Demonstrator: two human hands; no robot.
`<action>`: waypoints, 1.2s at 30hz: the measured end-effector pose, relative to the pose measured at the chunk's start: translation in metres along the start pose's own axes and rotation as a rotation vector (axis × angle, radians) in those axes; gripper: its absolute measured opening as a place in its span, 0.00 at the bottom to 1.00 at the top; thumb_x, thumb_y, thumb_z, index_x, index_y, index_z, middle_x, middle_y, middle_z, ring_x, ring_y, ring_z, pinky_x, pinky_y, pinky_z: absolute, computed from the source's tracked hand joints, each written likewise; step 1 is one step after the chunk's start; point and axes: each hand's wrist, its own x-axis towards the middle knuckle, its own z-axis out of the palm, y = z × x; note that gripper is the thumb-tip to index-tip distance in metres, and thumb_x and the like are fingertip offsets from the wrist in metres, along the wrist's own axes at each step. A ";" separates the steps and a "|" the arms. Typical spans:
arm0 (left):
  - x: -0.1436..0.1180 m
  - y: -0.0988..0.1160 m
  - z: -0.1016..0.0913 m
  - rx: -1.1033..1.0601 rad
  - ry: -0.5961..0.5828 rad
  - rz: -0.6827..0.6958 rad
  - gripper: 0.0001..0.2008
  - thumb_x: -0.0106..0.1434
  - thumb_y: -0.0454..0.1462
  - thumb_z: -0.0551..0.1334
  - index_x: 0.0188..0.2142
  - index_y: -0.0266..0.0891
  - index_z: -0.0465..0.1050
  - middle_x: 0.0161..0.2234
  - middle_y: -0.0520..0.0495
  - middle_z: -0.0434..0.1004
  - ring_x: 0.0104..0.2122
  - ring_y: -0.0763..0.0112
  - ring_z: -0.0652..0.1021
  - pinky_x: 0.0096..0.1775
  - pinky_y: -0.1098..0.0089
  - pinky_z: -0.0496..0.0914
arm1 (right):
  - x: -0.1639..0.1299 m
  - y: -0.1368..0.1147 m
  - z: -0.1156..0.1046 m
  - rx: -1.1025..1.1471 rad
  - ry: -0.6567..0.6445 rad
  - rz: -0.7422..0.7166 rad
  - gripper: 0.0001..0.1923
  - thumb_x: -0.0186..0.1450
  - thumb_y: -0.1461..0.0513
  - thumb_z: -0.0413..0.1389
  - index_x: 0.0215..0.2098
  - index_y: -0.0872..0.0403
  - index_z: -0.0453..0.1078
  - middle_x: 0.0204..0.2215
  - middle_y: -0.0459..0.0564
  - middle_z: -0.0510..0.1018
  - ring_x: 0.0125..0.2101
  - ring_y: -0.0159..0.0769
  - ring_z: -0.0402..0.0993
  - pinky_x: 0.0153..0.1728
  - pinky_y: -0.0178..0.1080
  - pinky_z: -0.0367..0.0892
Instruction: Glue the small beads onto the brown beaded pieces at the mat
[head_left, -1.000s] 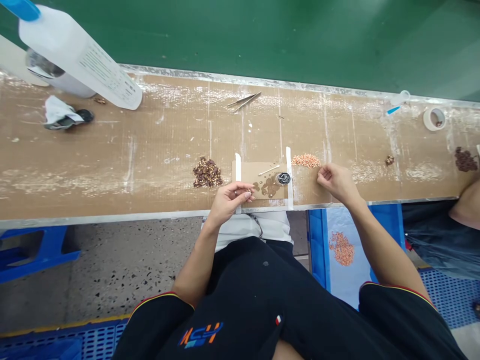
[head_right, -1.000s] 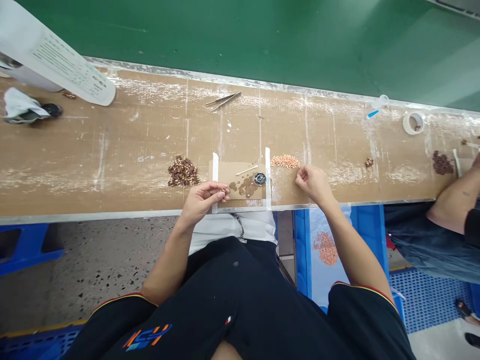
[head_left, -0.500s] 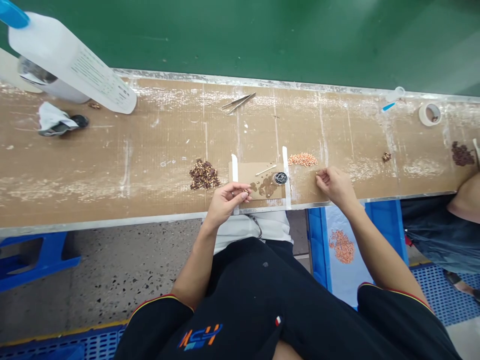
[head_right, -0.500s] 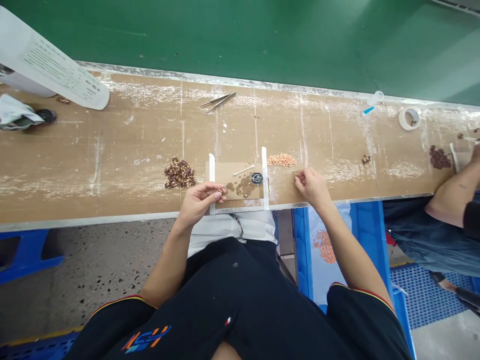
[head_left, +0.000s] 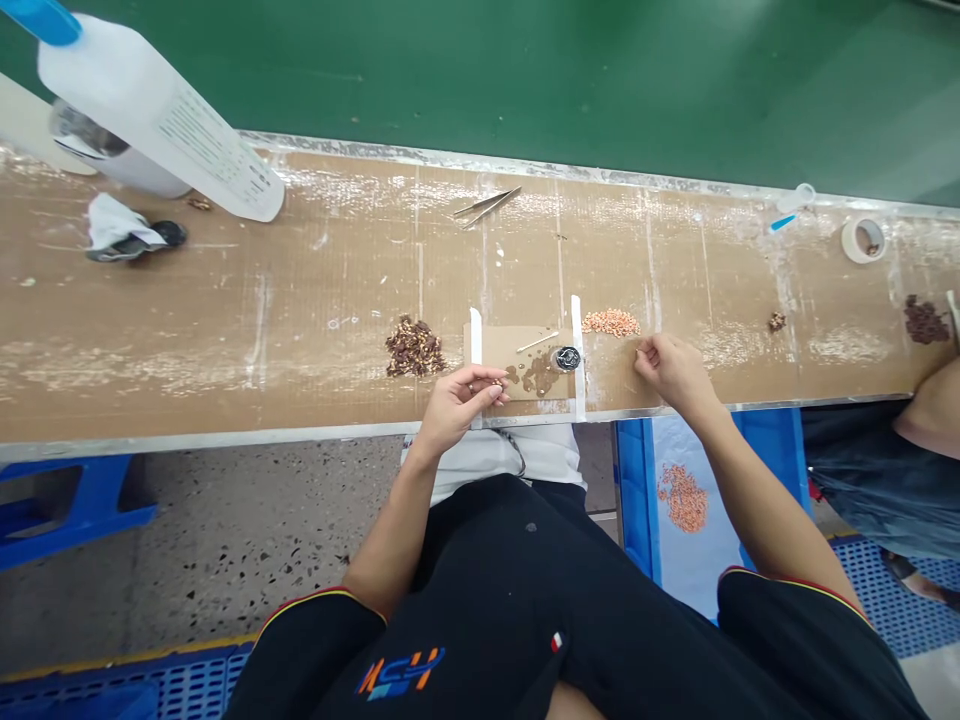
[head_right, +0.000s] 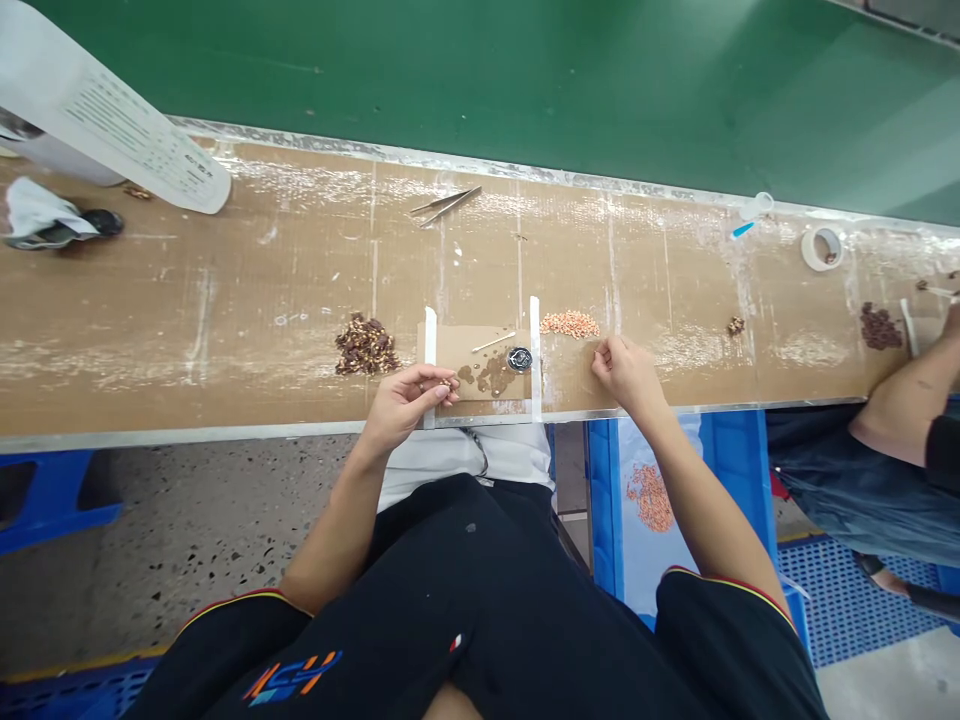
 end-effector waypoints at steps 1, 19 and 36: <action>0.000 0.000 0.000 0.000 0.001 -0.002 0.22 0.53 0.51 0.80 0.39 0.38 0.85 0.35 0.43 0.87 0.30 0.68 0.85 0.36 0.68 0.82 | 0.001 -0.001 -0.003 0.039 -0.019 0.014 0.06 0.61 0.61 0.55 0.28 0.47 0.63 0.26 0.52 0.78 0.27 0.42 0.73 0.32 0.42 0.68; 0.000 0.000 0.000 -0.019 -0.009 0.010 0.22 0.54 0.51 0.80 0.39 0.38 0.85 0.35 0.44 0.87 0.30 0.68 0.85 0.36 0.68 0.82 | 0.008 -0.010 -0.023 0.192 -0.123 0.139 0.05 0.56 0.59 0.55 0.22 0.48 0.65 0.19 0.48 0.75 0.22 0.39 0.71 0.28 0.40 0.66; 0.001 -0.001 -0.001 -0.008 -0.011 0.011 0.22 0.55 0.51 0.79 0.40 0.37 0.85 0.34 0.43 0.86 0.30 0.68 0.85 0.36 0.68 0.81 | 0.016 -0.005 -0.027 0.203 -0.190 0.108 0.05 0.54 0.60 0.55 0.22 0.48 0.64 0.18 0.47 0.73 0.21 0.36 0.67 0.27 0.38 0.62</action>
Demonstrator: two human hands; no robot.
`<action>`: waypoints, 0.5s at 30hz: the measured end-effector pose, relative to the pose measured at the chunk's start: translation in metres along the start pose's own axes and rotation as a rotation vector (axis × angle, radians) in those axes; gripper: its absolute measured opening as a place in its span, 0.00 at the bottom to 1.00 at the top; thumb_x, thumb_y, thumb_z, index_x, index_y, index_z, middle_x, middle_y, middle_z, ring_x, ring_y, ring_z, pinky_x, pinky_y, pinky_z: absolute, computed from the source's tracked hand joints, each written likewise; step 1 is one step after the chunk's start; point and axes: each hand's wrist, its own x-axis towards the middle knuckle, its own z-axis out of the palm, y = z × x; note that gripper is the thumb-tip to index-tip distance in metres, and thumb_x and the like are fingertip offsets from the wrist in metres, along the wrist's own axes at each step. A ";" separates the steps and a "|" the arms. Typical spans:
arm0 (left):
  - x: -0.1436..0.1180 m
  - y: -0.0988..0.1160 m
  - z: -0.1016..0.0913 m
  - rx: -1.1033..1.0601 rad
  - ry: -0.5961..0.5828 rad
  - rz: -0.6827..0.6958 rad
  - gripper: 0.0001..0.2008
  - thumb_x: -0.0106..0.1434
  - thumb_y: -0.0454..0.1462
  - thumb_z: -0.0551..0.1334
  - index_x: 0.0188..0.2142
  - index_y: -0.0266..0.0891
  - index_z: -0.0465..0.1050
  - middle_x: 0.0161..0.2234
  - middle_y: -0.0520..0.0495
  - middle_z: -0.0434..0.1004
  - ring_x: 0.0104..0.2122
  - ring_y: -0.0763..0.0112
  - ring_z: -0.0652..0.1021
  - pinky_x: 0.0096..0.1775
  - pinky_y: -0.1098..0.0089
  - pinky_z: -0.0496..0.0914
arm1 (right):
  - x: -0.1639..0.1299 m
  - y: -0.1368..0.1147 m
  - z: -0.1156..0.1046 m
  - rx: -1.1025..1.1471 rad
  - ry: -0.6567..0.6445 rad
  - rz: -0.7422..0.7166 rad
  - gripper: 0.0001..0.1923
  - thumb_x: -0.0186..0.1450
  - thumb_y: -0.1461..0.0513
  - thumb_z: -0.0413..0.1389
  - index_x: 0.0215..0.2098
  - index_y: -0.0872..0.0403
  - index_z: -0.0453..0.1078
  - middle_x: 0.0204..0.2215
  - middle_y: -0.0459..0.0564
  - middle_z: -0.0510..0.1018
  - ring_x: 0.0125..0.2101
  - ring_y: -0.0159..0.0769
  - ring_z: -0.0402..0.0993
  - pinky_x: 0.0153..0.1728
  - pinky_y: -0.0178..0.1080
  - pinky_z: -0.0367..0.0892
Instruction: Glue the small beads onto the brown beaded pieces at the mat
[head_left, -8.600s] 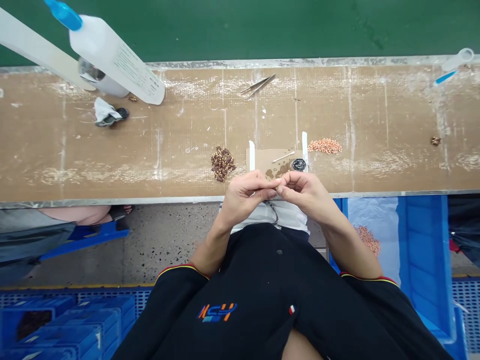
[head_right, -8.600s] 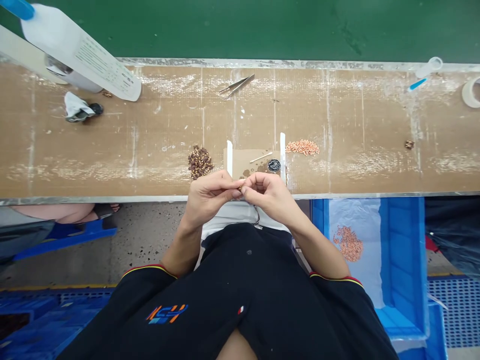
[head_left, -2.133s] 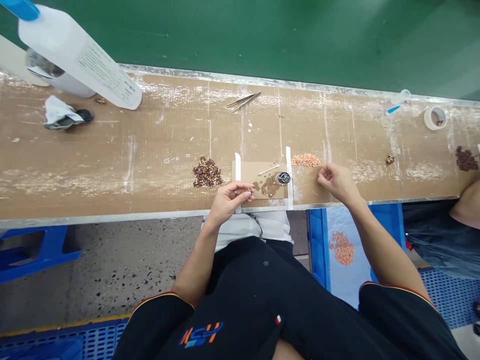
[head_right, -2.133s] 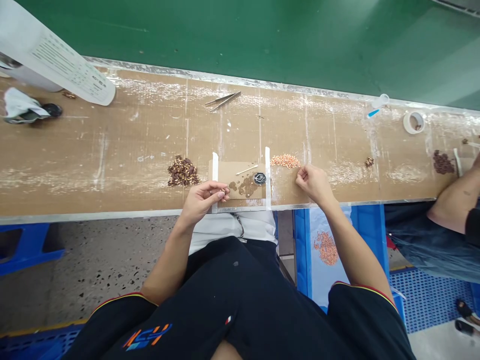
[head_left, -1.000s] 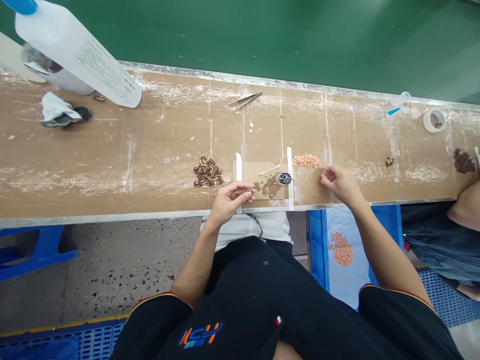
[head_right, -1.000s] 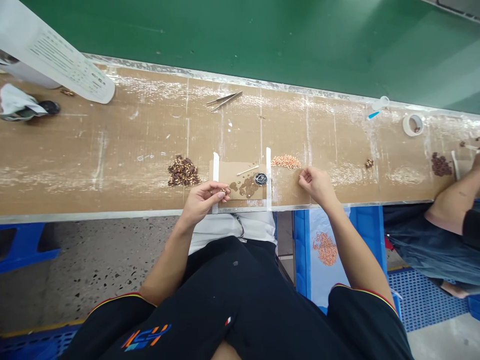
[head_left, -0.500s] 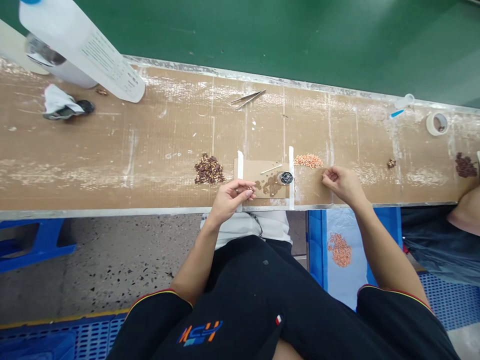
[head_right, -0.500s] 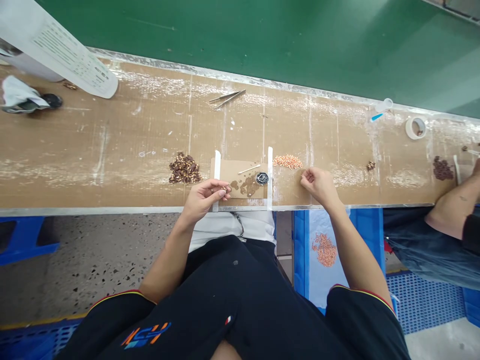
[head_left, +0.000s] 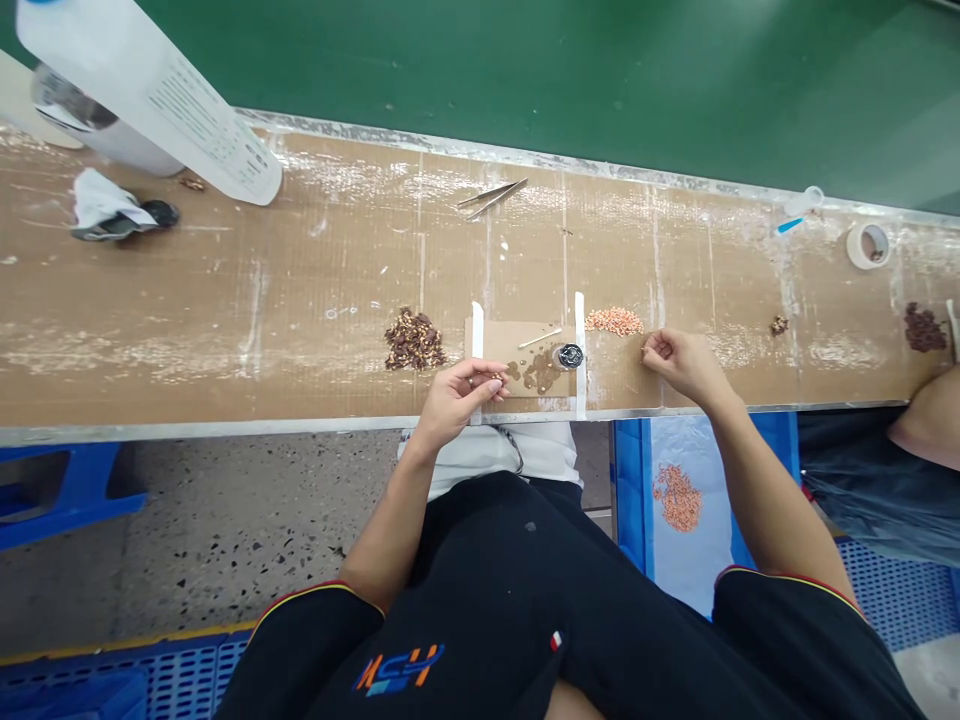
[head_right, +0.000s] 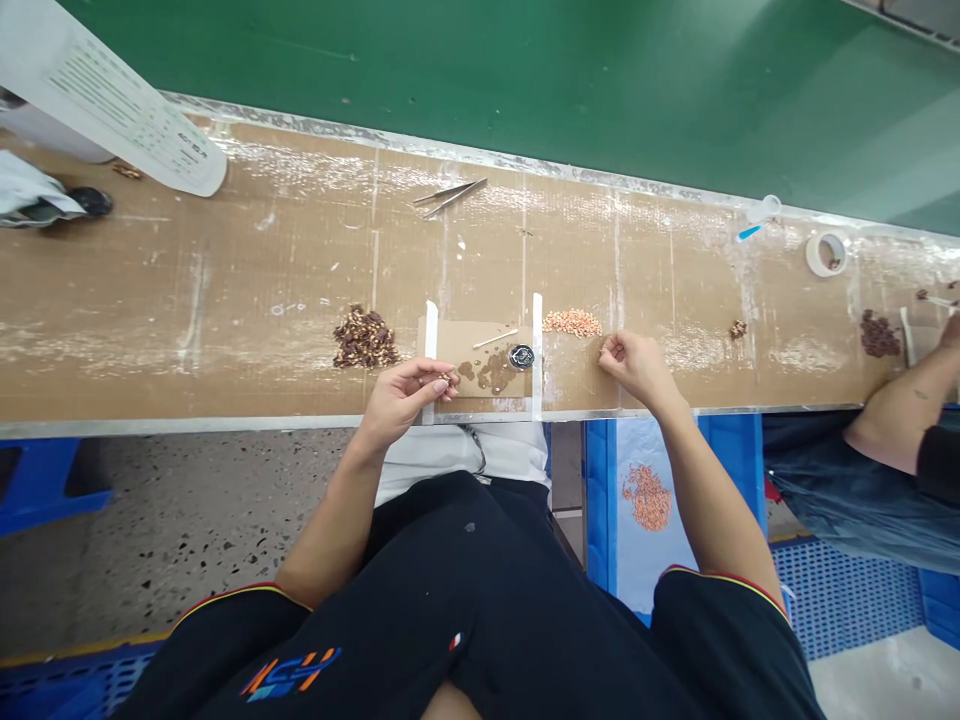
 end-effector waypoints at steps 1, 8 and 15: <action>0.000 0.000 0.000 -0.004 0.001 0.001 0.22 0.55 0.51 0.79 0.40 0.38 0.85 0.34 0.43 0.86 0.30 0.68 0.85 0.35 0.68 0.81 | 0.000 0.000 0.000 0.005 0.003 0.001 0.05 0.54 0.60 0.55 0.22 0.48 0.64 0.18 0.47 0.73 0.21 0.36 0.67 0.27 0.38 0.62; 0.001 -0.003 -0.001 -0.024 -0.015 0.003 0.22 0.55 0.50 0.79 0.41 0.37 0.84 0.35 0.42 0.86 0.31 0.66 0.85 0.37 0.66 0.81 | -0.012 -0.036 0.003 0.191 0.014 -0.025 0.07 0.59 0.57 0.55 0.25 0.49 0.64 0.18 0.44 0.68 0.20 0.33 0.61 0.25 0.37 0.59; 0.000 -0.005 0.000 -0.050 0.015 0.054 0.20 0.56 0.49 0.79 0.40 0.37 0.85 0.34 0.44 0.86 0.29 0.69 0.84 0.34 0.70 0.81 | -0.018 -0.089 0.018 0.186 0.082 -0.225 0.06 0.60 0.60 0.55 0.26 0.49 0.64 0.19 0.41 0.63 0.22 0.32 0.58 0.27 0.36 0.57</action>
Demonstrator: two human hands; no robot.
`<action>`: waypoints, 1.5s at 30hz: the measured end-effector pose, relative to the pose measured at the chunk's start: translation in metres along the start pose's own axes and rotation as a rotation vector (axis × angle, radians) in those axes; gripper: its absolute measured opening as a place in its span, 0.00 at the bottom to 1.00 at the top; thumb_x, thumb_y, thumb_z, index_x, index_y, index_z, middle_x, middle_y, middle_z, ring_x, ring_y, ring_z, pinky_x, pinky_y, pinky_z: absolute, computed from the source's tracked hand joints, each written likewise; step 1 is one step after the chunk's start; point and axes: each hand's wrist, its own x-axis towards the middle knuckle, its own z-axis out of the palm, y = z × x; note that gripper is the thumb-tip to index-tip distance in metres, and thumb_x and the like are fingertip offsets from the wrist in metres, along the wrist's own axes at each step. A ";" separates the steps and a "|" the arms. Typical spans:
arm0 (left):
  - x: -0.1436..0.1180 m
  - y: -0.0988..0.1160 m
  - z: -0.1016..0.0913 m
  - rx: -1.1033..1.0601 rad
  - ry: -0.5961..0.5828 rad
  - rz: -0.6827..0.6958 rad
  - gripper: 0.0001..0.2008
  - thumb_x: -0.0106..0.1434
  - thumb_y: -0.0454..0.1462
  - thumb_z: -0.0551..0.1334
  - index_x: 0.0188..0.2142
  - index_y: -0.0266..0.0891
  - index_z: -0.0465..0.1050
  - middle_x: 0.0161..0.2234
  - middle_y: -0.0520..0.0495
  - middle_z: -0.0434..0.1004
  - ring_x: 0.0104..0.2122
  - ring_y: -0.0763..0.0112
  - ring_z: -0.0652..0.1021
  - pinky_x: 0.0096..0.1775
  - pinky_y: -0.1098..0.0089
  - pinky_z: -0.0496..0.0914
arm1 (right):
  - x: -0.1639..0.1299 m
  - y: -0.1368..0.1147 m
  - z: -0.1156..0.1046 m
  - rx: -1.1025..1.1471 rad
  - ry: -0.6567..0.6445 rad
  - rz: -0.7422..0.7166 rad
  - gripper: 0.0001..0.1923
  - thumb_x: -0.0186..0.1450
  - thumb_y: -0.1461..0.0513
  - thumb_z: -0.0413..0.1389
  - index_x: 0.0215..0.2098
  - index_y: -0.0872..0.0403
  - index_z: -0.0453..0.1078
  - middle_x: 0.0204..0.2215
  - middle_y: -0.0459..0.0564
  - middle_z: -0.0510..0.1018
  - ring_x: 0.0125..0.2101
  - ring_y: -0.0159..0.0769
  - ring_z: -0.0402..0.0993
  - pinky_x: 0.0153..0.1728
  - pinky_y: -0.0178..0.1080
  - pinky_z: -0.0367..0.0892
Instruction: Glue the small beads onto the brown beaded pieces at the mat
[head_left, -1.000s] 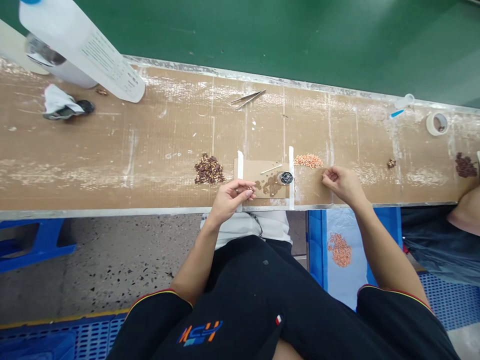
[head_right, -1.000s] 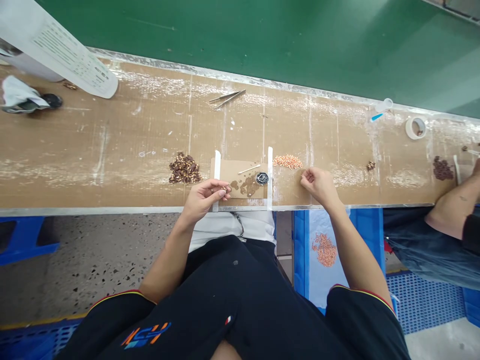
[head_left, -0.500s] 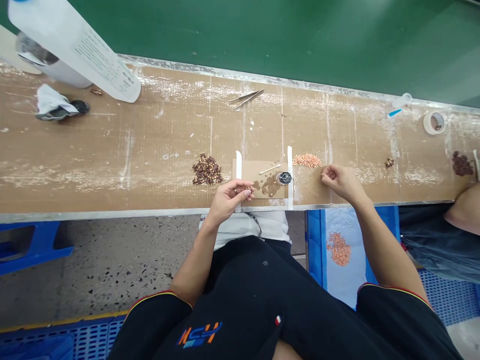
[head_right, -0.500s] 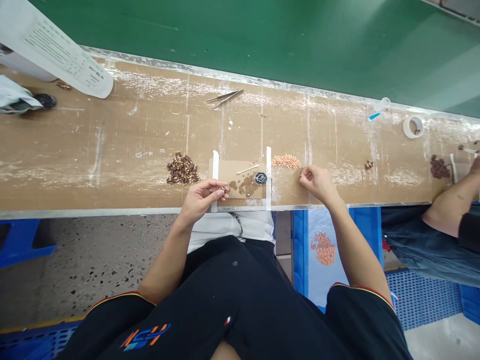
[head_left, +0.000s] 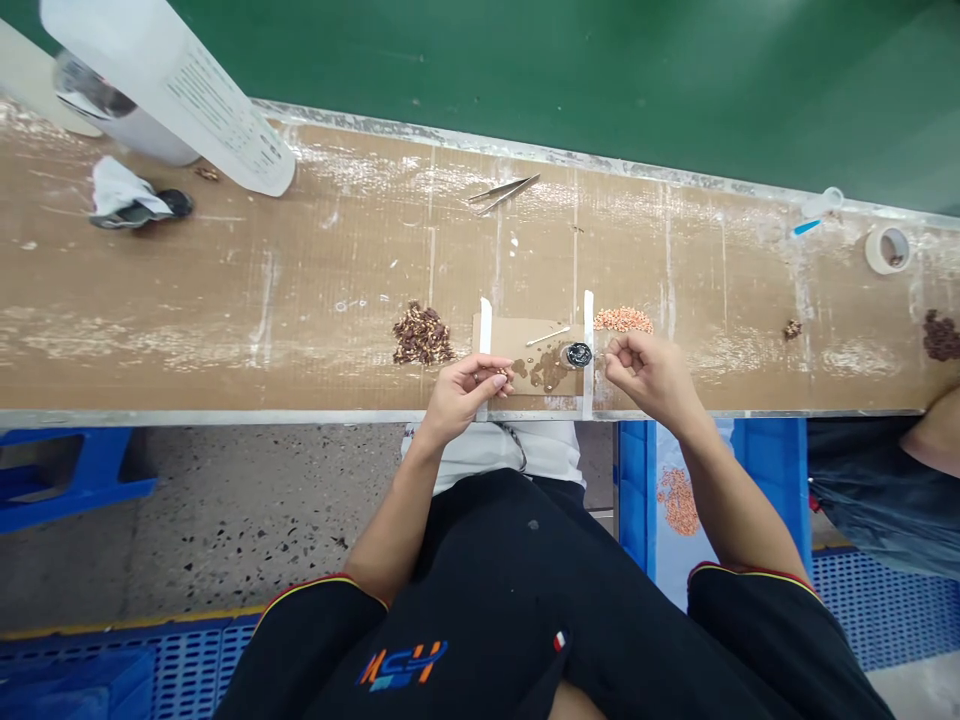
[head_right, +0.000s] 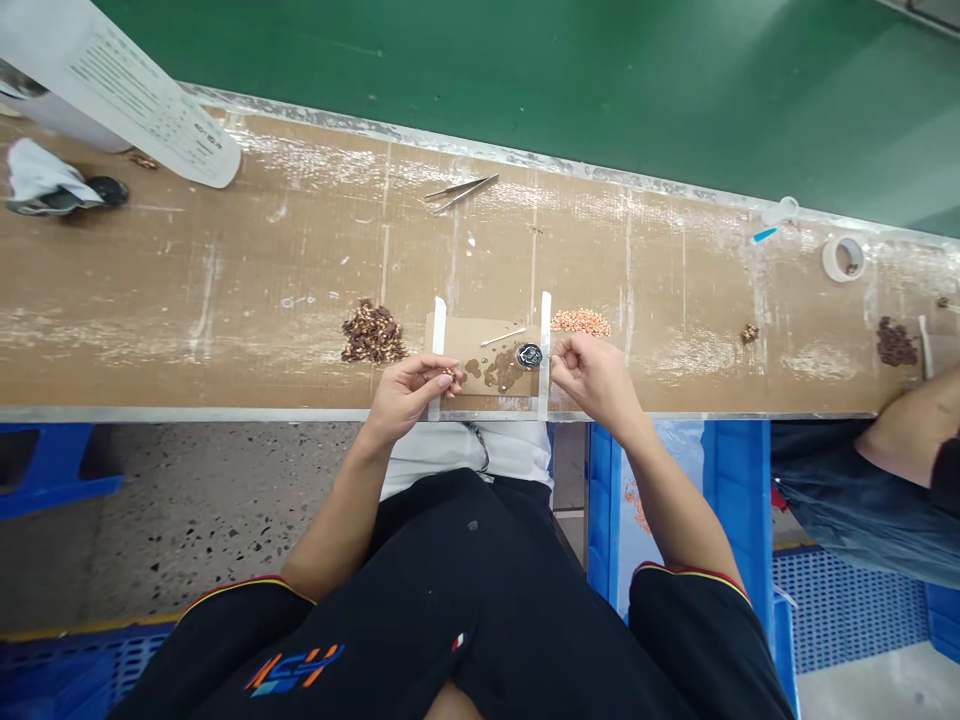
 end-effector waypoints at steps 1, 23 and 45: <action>0.000 0.000 0.000 -0.003 -0.001 0.001 0.20 0.56 0.49 0.79 0.40 0.37 0.85 0.33 0.44 0.86 0.29 0.70 0.84 0.34 0.70 0.81 | 0.002 -0.002 0.002 -0.012 0.002 -0.010 0.06 0.60 0.60 0.55 0.26 0.49 0.64 0.19 0.41 0.63 0.22 0.32 0.58 0.27 0.36 0.57; 0.000 0.000 0.000 -0.059 -0.043 0.009 0.18 0.58 0.48 0.79 0.41 0.37 0.85 0.34 0.44 0.86 0.30 0.70 0.84 0.34 0.70 0.81 | 0.016 -0.012 0.017 -0.155 -0.060 0.081 0.06 0.59 0.59 0.56 0.26 0.49 0.64 0.18 0.42 0.63 0.21 0.34 0.61 0.29 0.37 0.55; 0.001 0.003 0.006 -0.110 0.094 0.079 0.21 0.51 0.49 0.82 0.36 0.37 0.83 0.29 0.46 0.86 0.23 0.73 0.83 0.28 0.74 0.79 | 0.011 -0.014 0.023 -0.234 -0.015 0.074 0.06 0.60 0.58 0.55 0.27 0.48 0.62 0.20 0.43 0.65 0.23 0.35 0.62 0.29 0.38 0.54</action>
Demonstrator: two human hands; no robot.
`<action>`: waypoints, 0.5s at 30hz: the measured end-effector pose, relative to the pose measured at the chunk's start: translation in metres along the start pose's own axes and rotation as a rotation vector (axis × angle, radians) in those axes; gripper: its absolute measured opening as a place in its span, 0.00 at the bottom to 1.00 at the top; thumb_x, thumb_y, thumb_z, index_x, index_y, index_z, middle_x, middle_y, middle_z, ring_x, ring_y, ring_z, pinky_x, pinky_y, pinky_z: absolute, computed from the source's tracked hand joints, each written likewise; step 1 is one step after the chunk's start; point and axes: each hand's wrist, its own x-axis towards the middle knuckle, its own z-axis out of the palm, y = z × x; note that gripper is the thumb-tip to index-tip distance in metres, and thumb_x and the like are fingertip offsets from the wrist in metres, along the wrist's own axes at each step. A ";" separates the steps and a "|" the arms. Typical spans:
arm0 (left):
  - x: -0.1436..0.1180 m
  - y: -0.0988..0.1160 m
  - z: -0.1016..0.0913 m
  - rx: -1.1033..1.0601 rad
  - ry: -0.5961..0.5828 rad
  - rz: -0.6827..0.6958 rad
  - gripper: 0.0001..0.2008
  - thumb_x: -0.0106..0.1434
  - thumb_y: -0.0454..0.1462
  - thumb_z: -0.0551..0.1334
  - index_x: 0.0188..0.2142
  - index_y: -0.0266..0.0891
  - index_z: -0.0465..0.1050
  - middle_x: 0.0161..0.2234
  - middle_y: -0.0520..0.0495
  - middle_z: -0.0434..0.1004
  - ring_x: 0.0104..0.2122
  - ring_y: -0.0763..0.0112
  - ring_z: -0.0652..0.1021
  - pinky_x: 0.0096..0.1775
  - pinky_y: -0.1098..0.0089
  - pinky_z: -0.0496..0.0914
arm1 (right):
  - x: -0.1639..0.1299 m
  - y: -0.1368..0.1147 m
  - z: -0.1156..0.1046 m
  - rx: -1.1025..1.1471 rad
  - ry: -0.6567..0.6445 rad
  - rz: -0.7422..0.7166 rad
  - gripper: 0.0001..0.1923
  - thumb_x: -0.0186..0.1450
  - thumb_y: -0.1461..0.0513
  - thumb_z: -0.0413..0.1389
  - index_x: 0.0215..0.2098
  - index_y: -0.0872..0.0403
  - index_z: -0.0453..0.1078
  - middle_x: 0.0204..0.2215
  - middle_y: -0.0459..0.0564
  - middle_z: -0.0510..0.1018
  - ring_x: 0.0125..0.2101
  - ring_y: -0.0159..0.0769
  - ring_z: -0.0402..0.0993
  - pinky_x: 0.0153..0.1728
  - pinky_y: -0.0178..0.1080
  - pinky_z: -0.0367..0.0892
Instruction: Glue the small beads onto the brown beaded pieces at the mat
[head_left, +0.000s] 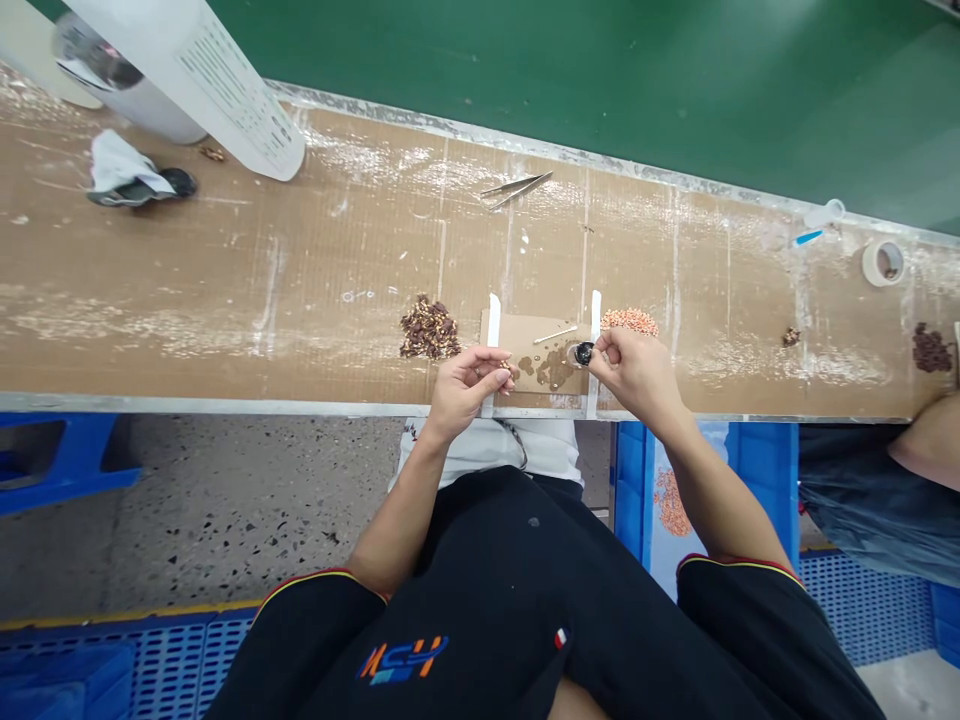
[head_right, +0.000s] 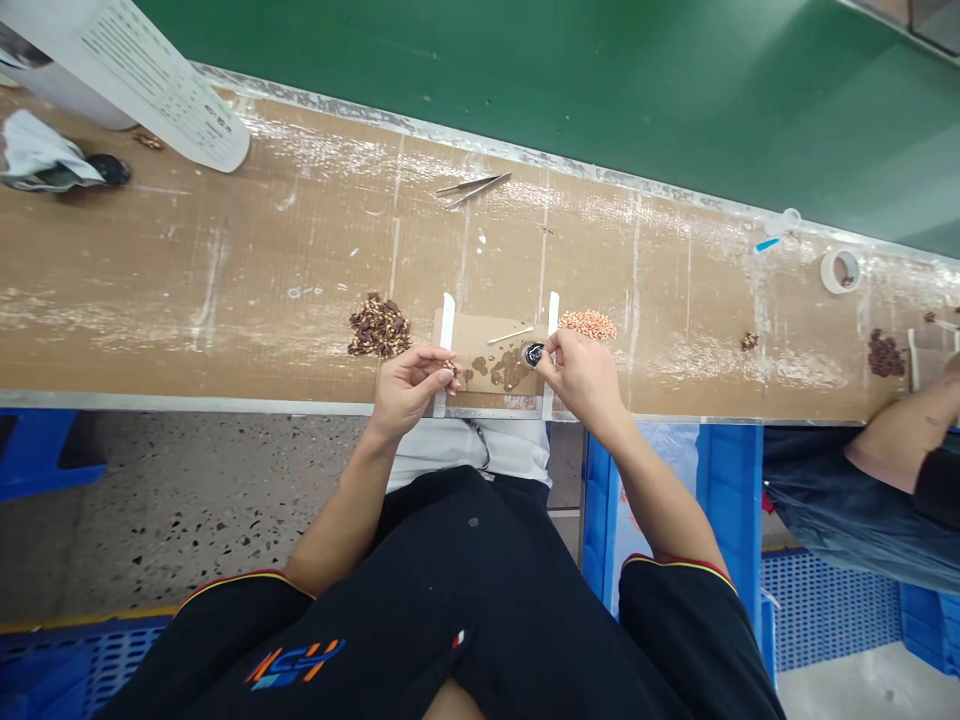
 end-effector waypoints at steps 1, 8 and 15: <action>0.000 0.001 0.000 0.002 0.007 0.002 0.22 0.51 0.49 0.82 0.36 0.37 0.83 0.29 0.46 0.86 0.23 0.72 0.83 0.27 0.74 0.79 | 0.000 -0.001 -0.001 0.014 0.005 0.003 0.07 0.60 0.58 0.55 0.27 0.48 0.61 0.20 0.43 0.65 0.23 0.35 0.62 0.30 0.38 0.54; -0.005 0.006 0.007 0.021 0.012 -0.031 0.21 0.49 0.49 0.83 0.34 0.37 0.84 0.29 0.47 0.86 0.25 0.71 0.84 0.31 0.70 0.82 | -0.010 -0.011 -0.015 0.138 0.090 0.026 0.07 0.60 0.61 0.56 0.26 0.48 0.61 0.20 0.43 0.66 0.23 0.34 0.62 0.28 0.38 0.56; -0.014 0.011 0.022 0.001 -0.085 -0.073 0.18 0.55 0.48 0.81 0.38 0.39 0.86 0.36 0.45 0.86 0.27 0.71 0.84 0.33 0.69 0.82 | -0.044 -0.048 -0.008 0.518 0.205 -0.133 0.06 0.64 0.63 0.55 0.29 0.49 0.65 0.24 0.43 0.73 0.23 0.31 0.66 0.27 0.37 0.62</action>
